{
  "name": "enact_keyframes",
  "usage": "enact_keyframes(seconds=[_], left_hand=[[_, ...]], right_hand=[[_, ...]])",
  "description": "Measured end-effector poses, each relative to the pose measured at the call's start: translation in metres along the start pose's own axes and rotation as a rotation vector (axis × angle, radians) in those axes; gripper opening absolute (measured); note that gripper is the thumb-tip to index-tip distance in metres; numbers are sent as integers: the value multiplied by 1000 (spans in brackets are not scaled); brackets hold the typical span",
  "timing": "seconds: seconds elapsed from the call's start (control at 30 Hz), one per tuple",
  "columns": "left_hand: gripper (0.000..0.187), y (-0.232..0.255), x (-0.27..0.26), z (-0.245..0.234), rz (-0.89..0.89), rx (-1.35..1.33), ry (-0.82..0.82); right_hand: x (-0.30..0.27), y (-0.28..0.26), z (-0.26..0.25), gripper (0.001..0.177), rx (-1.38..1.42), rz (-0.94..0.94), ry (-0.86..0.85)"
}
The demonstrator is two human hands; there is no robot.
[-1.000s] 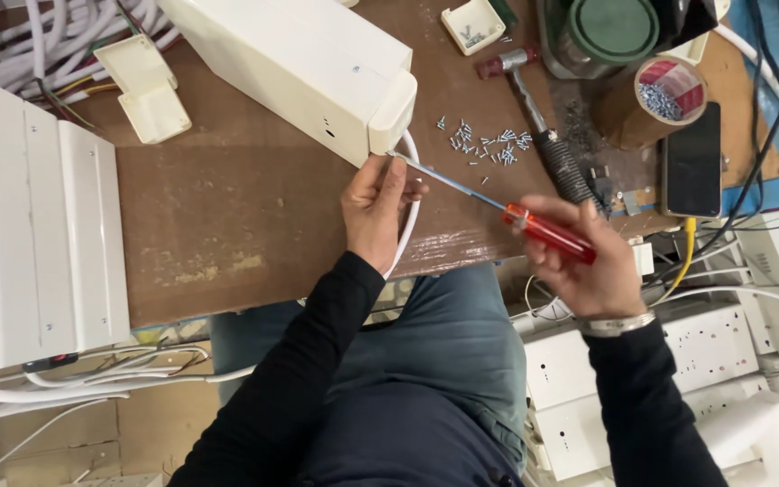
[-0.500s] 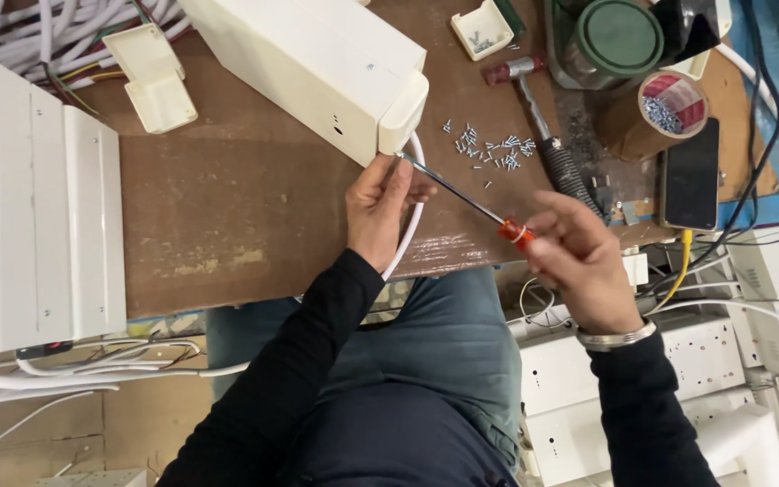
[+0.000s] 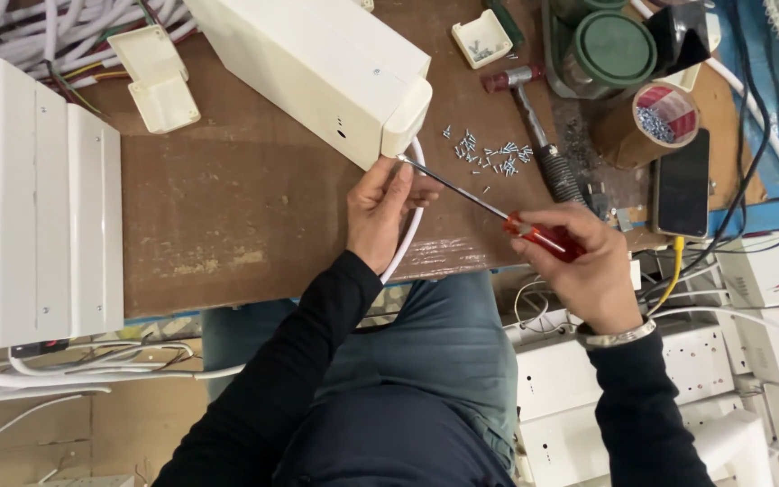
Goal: Assembling an electronic component box by securing the casing and connecting internal components.
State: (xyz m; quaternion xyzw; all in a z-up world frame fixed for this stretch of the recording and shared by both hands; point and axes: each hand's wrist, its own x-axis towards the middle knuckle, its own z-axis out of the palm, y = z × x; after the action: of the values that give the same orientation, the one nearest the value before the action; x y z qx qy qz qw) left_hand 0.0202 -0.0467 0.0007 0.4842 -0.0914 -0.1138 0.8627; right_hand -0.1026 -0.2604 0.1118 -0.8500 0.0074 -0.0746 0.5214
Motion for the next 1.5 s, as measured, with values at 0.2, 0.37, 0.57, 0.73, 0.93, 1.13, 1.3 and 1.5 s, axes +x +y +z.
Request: enact_keyframes(seconds=[0.2, 0.37, 0.57, 0.73, 0.93, 1.13, 1.3, 1.5], left_hand=[[43, -8, 0, -3, 21, -18, -7], [41, -2, 0, -2, 13, -2, -23], [39, -1, 0, -1, -2, -33, -6], [36, -6, 0, -4, 2, -1, -4], [40, 1, 0, 0, -1, -52, -26], [42, 3, -1, 3, -1, -76, -30], [42, -4, -2, 0, 16, -59, -33], [44, -5, -9, -3, -53, -153, -32]], right_hand=[[-9, 45, -12, 33, 631, 406, -65], [-11, 73, -11, 39, 479, 338, -343], [2, 15, 2, 36, -17, -86, -11], [-8, 76, -12, 46, 351, 366, -319], [0, 29, 3, 37, -59, 93, -29], [-24, 43, -10, 39, -92, 275, 29], [-34, 45, -9, 39, 18, 302, 29], [-38, 52, -6, 38, 25, 300, 28]])
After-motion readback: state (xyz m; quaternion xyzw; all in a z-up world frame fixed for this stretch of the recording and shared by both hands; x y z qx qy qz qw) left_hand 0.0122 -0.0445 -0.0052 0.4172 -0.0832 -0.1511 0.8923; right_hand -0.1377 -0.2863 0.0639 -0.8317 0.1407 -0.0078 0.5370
